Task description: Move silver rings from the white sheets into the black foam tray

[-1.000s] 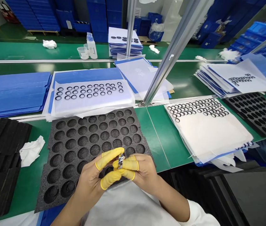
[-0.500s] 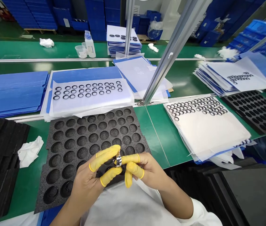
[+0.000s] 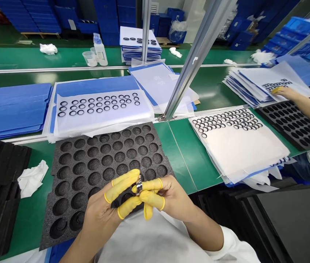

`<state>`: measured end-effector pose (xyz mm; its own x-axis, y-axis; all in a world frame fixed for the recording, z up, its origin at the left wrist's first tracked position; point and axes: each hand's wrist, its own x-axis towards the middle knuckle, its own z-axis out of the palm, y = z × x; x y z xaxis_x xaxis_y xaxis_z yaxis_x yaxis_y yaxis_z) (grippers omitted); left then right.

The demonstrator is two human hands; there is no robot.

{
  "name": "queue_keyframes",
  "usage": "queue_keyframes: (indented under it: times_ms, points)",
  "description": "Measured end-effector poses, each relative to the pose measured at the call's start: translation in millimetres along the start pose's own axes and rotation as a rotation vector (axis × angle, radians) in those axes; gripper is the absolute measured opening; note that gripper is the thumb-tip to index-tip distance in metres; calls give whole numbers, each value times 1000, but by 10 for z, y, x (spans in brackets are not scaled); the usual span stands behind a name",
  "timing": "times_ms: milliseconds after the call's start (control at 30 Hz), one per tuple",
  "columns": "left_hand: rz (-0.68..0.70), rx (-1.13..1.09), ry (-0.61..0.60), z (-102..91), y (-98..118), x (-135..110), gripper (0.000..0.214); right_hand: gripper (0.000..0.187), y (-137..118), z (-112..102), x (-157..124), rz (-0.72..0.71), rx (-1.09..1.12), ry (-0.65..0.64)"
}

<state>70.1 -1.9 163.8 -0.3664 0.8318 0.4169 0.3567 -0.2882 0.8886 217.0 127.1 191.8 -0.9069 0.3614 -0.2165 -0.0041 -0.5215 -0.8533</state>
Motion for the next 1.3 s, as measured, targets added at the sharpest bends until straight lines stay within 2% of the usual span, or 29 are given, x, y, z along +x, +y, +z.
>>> queue_keyframes:
  times_ms: [267,533,1000,1167,1300]
  points:
    - [-57,-35,11,5,5,4,58,38,-15,20,-11,-30,-19,-27]
    - [-72,-60,25,0,-14,-36,57,31,-42,43,-26,-77,-40,-32]
    - [-43,-3,19,15,7,-14,59,38,-14,36,-12,-40,-45,12]
    - [-45,-8,36,27,-3,-23,57,46,-18,45,-9,-23,-53,18]
    - [-64,-7,57,41,6,-35,56,41,-18,60,-5,-12,-23,10]
